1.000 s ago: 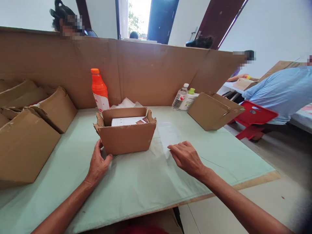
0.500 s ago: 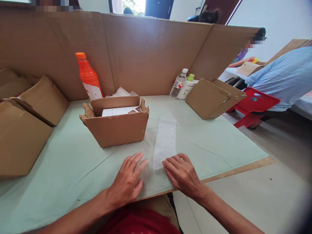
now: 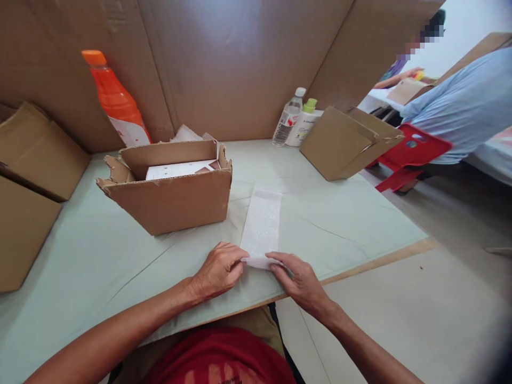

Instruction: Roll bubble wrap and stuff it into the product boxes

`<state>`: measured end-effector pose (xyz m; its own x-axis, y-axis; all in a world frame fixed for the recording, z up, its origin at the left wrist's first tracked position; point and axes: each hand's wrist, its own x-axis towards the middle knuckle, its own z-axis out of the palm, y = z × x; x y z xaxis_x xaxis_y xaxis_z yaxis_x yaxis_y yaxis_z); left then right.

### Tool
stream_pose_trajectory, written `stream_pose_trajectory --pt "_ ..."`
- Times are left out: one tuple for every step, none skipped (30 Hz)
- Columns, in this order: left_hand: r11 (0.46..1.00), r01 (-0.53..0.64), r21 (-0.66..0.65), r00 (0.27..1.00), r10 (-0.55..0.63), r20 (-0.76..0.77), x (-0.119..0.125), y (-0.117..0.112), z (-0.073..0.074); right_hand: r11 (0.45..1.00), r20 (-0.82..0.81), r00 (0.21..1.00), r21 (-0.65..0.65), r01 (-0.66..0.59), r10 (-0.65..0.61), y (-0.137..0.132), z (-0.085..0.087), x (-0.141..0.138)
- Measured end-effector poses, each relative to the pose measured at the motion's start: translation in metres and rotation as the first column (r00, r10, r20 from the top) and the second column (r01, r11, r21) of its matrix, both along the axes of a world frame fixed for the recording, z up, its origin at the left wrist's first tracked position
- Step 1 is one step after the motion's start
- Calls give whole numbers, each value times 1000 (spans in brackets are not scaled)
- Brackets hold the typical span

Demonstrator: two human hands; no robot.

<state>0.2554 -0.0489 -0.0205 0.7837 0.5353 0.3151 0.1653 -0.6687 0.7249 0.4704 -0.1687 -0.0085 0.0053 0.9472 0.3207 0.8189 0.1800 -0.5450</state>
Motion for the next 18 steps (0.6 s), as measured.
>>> stream_pose_trajectory --pt "998 -28 -59 999 26 -33 -1 -1 4 998 -77 997 -67 13 -18 1 0 0" --pt "992 -58 -109 996 50 -73 -1 -1 8 992 -133 990 -124 20 -36 2 0 0" --pt "985 -92 -146 990 74 -119 -1 -1 10 987 -165 985 -156 30 -56 3 0 0" --pt "978 -126 -168 982 99 -164 -1 -1 12 987 -168 983 -156 50 -76 3 0 -1" --pt "972 -156 -174 971 119 -205 0 0 13 989 -138 985 -120 84 -100 3 0 -1" --pt "970 -174 -169 961 131 -242 2 2 13 991 -78 989 -52 122 -126 2 0 -1" --pt "971 -182 -157 953 134 -273 3 3 12 988 -1 988 40 152 -152 0 1 -2" --pt "973 -180 -143 945 131 -298 6 5 11 977 79 981 137 165 -177 -2 2 -3" --pt "976 -174 -131 940 125 -318 8 6 10 964 151 971 217 152 -187 -5 3 -4" --pt "980 -163 -116 936 116 -332 10 7 9 957 206 963 265 116 -174 -8 4 -6" --pt "984 -149 -95 934 109 -341 12 8 8 959 241 961 276 68 -138 -11 6 -8" --pt "989 -134 -69 933 103 -344 14 8 7 966 260 962 259 20 -90 -13 6 -10" --pt "992 -121 -35 934 102 -344 15 8 6 974 270 962 225 -23 -40 -14 6 -12" --pt "994 -110 6 935 106 -340 16 8 5 981 280 960 185 -57 3 -15 5 -13" --pt "993 -105 54 936 117 -332 16 8 4 986 292 956 151 -76 29 -15 3 -14" --pt "989 -106 105 937 135 -321 15 8 4 988 306 951 130 -82 39 -14 1 -15" --pt "981 -113 158 939 158 -305 14 7 4 989 320 947 121 -82 39 -12 -2 -15" --pt "970 -119 209 944 176 -279 11 6 5 989 333 942 121 -82 37 -10 -4 -14"
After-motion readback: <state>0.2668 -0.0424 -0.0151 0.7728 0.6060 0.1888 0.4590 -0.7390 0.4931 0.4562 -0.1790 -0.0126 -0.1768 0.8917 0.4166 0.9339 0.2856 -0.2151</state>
